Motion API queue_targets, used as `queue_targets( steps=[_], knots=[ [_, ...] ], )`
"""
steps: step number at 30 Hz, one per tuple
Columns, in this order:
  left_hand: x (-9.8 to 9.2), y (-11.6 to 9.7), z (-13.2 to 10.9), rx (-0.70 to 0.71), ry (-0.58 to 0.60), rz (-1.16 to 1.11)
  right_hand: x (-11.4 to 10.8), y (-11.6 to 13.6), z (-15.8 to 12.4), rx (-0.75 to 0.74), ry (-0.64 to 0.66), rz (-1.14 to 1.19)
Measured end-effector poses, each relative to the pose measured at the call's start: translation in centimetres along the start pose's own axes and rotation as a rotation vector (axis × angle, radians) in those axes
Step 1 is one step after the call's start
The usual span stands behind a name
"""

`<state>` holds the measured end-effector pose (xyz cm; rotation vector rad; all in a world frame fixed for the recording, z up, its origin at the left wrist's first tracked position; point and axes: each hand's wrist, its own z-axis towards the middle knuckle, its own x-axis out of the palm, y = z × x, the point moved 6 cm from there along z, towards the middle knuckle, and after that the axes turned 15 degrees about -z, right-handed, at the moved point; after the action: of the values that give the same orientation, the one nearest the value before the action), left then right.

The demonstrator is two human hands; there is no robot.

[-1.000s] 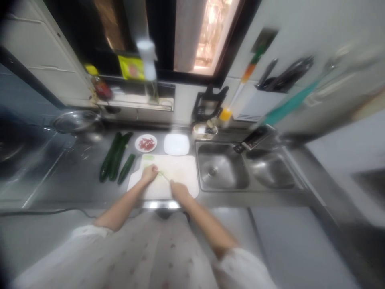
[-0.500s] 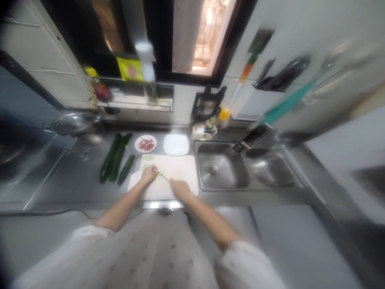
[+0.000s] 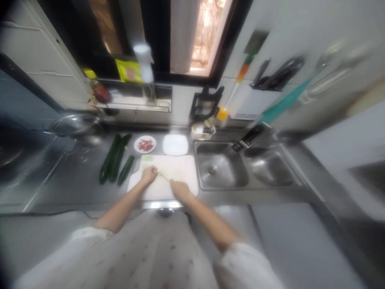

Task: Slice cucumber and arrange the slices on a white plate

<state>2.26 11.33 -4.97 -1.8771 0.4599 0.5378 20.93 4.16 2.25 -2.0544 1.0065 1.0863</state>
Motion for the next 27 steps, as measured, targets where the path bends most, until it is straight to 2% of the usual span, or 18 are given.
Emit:
queue_targets(
  steps=[9,18,27],
  knots=[
    [0.5,-0.3,-1.1,0.098,0.001,0.051,0.6,-0.1,-1.7,0.014,0.032,0.031],
    [0.9,-0.8,-0.9,0.084,0.006,0.147,1.2,-0.8,-2.4,0.078,0.068,0.14],
    [1.1,-1.2,-1.0,0.119,-0.009,0.129,1.5,-0.3,-3.4,0.164,0.077,0.24]
  ],
)
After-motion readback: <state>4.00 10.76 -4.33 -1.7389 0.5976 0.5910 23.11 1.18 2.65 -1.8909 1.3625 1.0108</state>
